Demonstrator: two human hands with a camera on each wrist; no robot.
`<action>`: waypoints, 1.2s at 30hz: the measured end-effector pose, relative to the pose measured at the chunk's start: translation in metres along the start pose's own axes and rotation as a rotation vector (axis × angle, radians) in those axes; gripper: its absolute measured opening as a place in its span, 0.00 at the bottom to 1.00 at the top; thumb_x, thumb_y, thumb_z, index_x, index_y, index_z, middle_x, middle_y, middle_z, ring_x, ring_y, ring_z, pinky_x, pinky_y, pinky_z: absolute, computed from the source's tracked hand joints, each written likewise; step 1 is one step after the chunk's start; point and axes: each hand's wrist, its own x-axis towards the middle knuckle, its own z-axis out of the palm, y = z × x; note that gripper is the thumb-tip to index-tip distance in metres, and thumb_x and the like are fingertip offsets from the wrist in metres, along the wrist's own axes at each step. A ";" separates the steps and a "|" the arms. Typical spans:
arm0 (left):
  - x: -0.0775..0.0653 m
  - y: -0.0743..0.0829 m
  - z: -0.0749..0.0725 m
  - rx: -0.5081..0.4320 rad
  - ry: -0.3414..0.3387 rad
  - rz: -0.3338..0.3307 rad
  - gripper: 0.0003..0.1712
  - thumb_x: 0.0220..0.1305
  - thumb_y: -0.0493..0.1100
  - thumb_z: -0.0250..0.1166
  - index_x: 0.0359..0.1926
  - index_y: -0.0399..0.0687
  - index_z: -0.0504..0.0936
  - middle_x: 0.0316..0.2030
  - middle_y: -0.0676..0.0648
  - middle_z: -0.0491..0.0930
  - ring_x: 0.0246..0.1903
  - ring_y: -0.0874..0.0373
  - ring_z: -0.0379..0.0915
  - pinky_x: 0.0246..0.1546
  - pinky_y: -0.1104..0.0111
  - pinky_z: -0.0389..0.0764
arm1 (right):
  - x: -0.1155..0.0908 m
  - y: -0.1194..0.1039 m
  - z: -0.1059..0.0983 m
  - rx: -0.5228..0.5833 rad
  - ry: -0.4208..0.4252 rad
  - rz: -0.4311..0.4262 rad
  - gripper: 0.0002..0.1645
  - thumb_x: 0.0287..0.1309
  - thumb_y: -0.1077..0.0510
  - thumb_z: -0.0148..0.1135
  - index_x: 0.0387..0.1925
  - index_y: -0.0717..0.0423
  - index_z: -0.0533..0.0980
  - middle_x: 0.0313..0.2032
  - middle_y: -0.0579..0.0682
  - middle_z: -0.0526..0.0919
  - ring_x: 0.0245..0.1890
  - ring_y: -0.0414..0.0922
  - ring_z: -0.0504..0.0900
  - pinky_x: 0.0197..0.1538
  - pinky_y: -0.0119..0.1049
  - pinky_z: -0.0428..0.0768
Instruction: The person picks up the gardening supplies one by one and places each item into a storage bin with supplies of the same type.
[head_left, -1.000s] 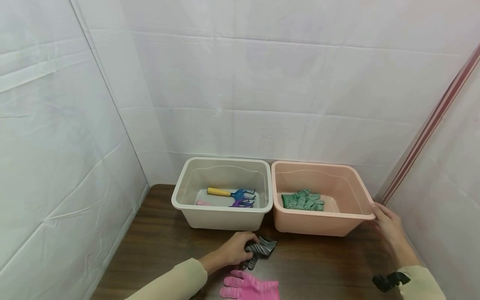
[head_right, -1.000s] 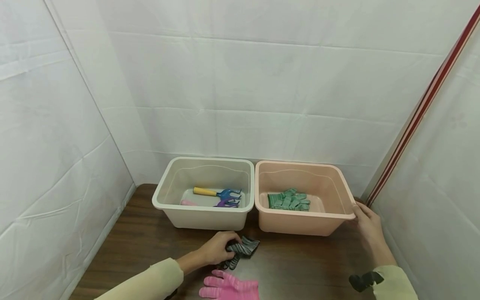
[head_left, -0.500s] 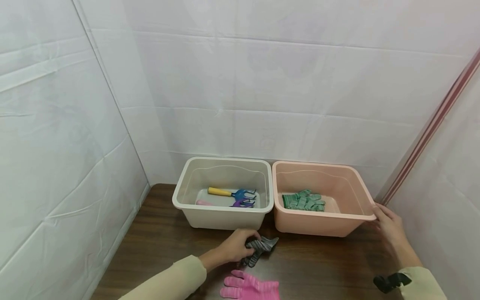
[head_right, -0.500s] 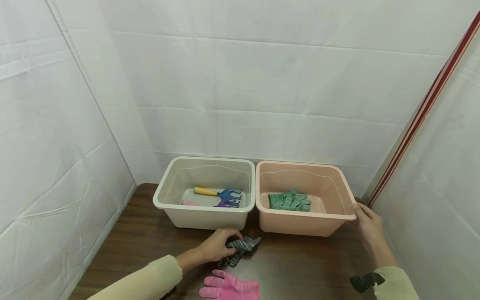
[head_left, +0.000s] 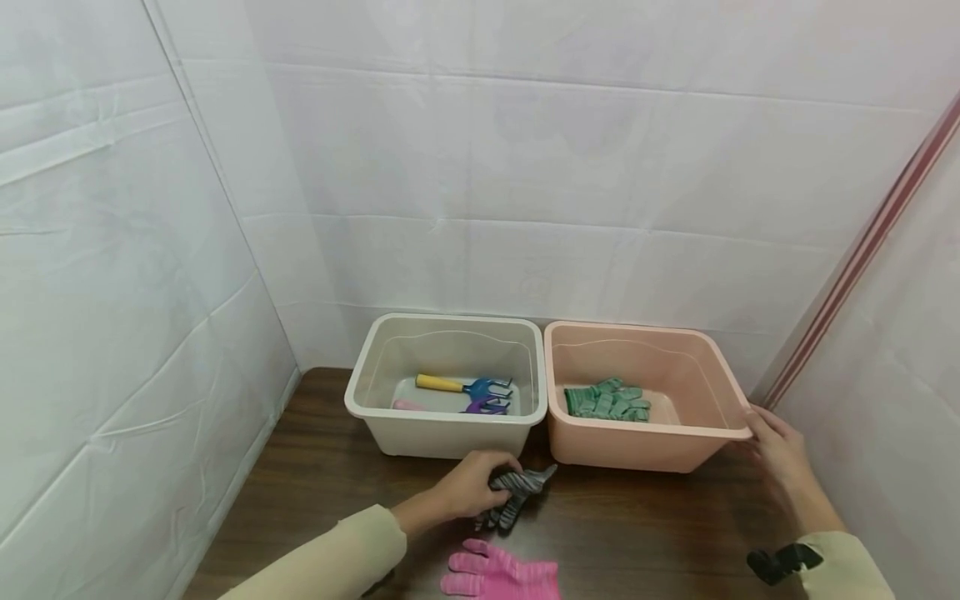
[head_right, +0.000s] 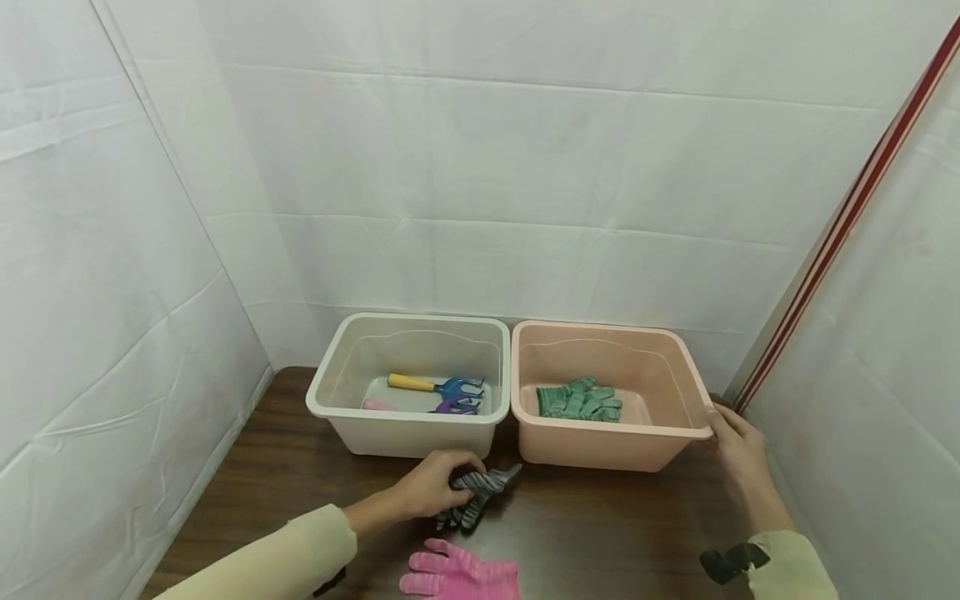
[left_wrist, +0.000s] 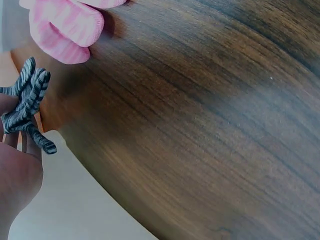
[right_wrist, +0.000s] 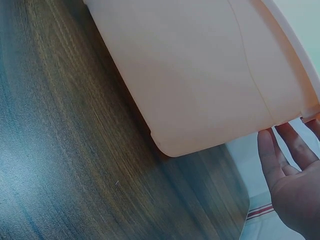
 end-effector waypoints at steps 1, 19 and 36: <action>0.000 0.001 -0.001 0.001 0.000 0.001 0.18 0.61 0.35 0.76 0.51 0.52 0.86 0.48 0.55 0.86 0.48 0.64 0.78 0.57 0.66 0.81 | 0.000 0.000 0.000 -0.005 0.000 0.002 0.10 0.76 0.49 0.64 0.53 0.44 0.80 0.37 0.33 0.88 0.39 0.34 0.89 0.42 0.31 0.88; -0.001 0.011 -0.015 -0.046 -0.009 0.018 0.15 0.62 0.35 0.75 0.48 0.52 0.86 0.42 0.58 0.83 0.41 0.66 0.76 0.48 0.72 0.81 | 0.001 0.000 -0.001 -0.035 0.014 0.014 0.22 0.75 0.47 0.65 0.62 0.51 0.77 0.37 0.31 0.87 0.39 0.33 0.88 0.43 0.31 0.88; 0.002 0.017 -0.019 -0.075 -0.003 0.003 0.15 0.62 0.35 0.76 0.47 0.53 0.85 0.39 0.59 0.82 0.39 0.66 0.77 0.45 0.72 0.82 | 0.002 0.000 -0.001 -0.056 0.032 0.009 0.26 0.75 0.46 0.64 0.66 0.54 0.76 0.37 0.30 0.86 0.39 0.33 0.88 0.44 0.33 0.89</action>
